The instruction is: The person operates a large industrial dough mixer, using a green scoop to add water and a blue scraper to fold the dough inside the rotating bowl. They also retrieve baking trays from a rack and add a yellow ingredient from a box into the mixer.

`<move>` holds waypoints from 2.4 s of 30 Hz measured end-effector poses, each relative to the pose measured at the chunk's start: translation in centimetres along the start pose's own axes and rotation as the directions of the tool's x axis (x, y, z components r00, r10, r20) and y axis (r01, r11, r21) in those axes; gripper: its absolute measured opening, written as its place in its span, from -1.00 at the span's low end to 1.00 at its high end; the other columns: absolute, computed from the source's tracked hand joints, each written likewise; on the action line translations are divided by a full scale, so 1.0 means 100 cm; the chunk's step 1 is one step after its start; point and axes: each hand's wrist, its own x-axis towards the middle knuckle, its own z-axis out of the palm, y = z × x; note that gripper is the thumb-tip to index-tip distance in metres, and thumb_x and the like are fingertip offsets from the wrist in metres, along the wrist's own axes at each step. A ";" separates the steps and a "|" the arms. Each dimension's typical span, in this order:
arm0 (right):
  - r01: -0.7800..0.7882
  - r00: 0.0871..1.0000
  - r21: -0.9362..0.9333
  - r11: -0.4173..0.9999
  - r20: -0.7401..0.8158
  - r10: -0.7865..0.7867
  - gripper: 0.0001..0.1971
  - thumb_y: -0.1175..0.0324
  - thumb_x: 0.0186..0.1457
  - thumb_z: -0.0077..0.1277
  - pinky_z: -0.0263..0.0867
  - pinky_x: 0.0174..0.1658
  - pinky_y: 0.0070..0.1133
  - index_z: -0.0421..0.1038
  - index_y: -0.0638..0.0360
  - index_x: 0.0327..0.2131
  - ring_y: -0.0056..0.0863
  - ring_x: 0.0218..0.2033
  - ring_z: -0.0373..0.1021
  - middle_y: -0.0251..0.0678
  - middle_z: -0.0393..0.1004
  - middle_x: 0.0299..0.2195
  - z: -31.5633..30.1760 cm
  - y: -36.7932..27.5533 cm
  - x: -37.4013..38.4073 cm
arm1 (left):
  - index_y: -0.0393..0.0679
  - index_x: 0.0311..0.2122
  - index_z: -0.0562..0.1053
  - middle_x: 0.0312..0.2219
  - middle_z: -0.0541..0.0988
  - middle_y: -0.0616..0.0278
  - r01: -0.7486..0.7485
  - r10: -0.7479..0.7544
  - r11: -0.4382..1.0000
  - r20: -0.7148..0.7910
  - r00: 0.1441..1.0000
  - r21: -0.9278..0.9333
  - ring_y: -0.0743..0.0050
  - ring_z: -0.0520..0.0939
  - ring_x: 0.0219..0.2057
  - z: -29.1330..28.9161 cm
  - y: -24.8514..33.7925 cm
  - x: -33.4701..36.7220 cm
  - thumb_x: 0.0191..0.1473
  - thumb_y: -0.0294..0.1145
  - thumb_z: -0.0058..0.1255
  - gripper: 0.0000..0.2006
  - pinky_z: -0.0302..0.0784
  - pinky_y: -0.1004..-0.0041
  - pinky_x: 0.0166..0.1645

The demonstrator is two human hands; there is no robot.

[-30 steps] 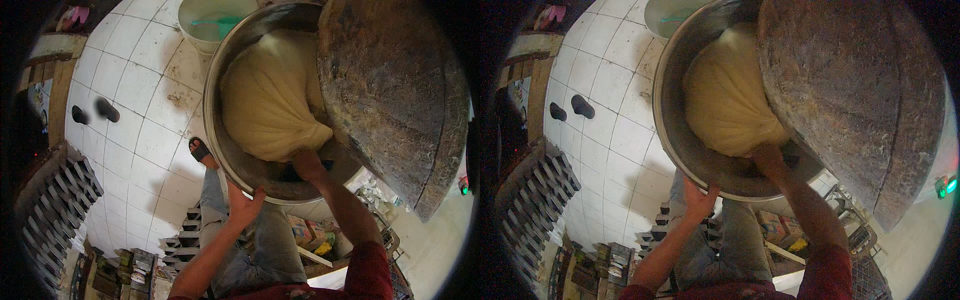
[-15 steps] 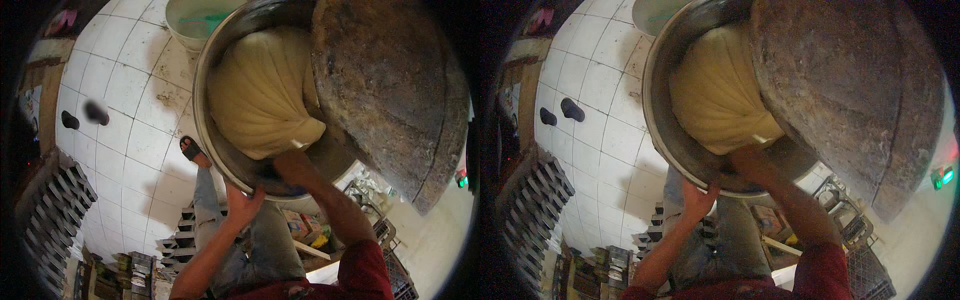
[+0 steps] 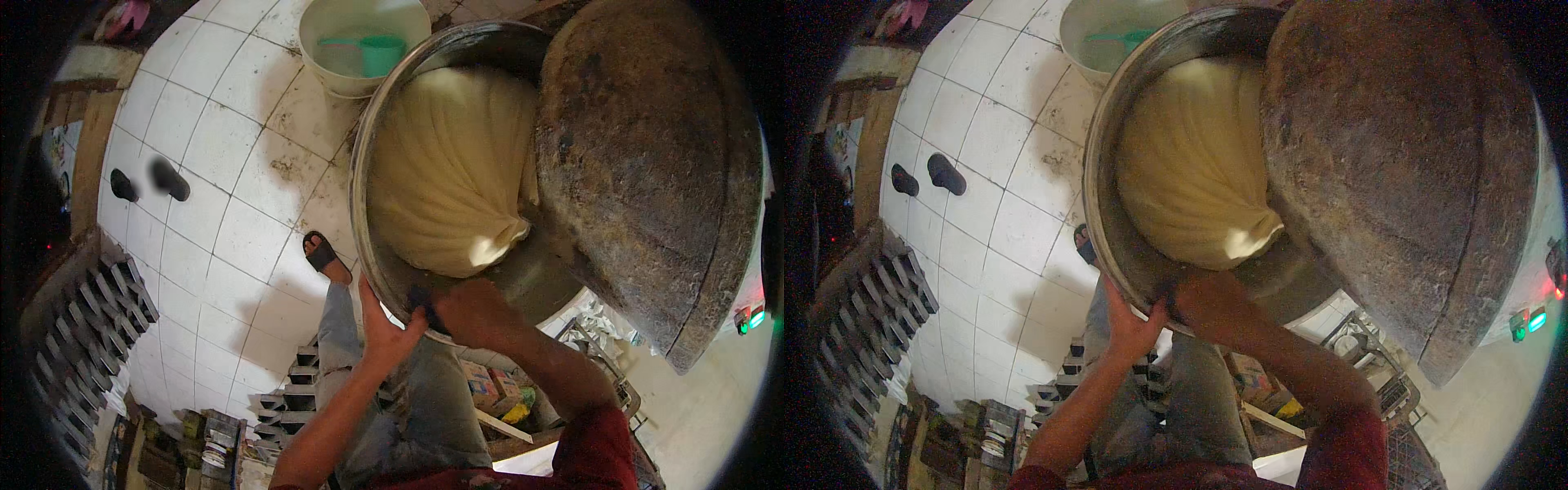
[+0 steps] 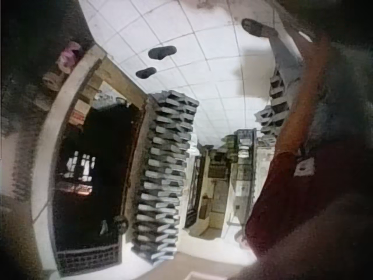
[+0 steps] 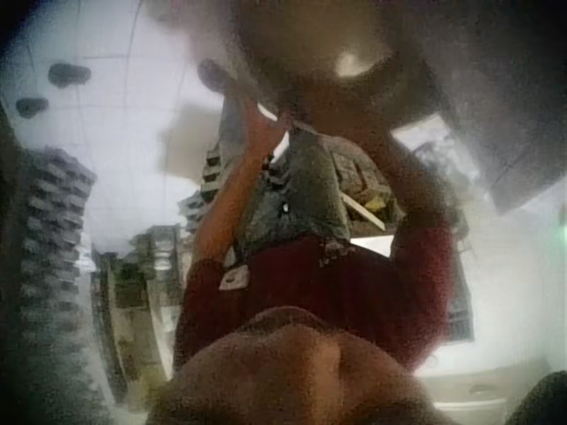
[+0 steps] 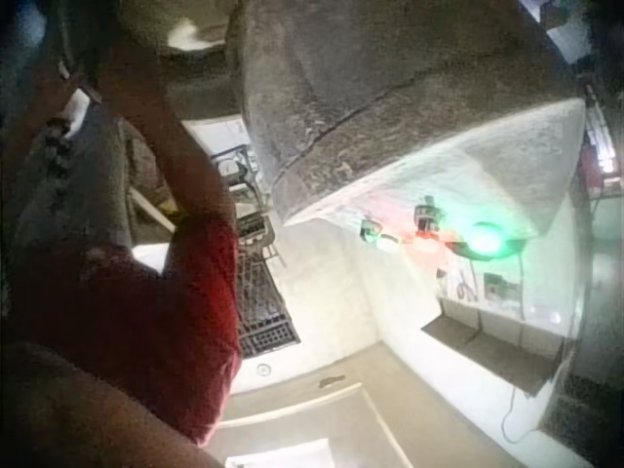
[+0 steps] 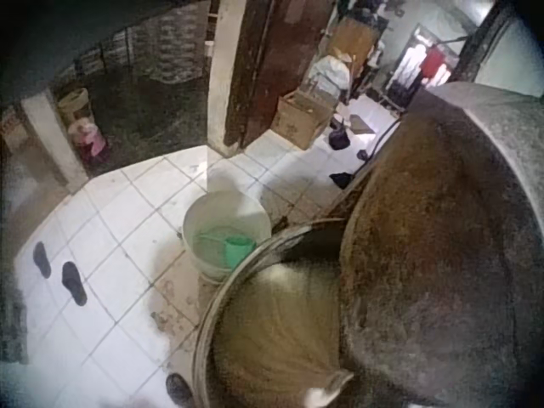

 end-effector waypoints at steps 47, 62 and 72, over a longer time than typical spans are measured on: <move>-0.379 0.912 0.212 0.901 -0.083 0.403 -0.88 0.47 -0.05 0.04 0.49 -0.29 -0.25 0.56 0.30 -0.49 -0.12 -0.46 0.56 0.00 0.56 -0.52 0.103 0.119 0.000 | -0.32 0.34 -0.14 0.23 0.12 -0.14 -0.012 0.013 1.000 0.091 0.996 -0.015 0.04 0.19 0.25 0.024 -0.014 0.005 -0.03 -0.40 0.15 -0.08 0.05 0.14 0.34; -0.306 0.950 0.092 0.948 0.095 0.298 -0.79 0.47 -0.01 0.02 0.48 -0.15 -0.23 0.55 0.38 -0.30 -0.13 -0.31 0.57 0.03 0.59 -0.34 0.074 0.087 0.002 | -0.39 0.29 -0.09 0.12 0.19 -0.19 0.022 -0.025 0.999 0.090 0.996 0.030 -0.07 0.28 0.17 0.012 -0.006 -0.002 -0.14 -0.44 0.17 -0.08 0.15 0.13 0.28; -0.346 0.938 0.198 0.917 0.046 0.344 -0.76 0.35 0.09 -0.05 0.46 -0.17 -0.21 0.55 0.31 -0.43 -0.15 -0.35 0.56 0.05 0.57 -0.43 0.071 0.093 -0.008 | -0.34 0.24 -0.03 0.05 0.23 -0.11 0.082 -0.079 0.997 0.111 0.991 -0.017 0.04 0.33 0.09 0.016 -0.012 0.001 -0.13 -0.40 0.19 -0.14 0.25 0.18 0.18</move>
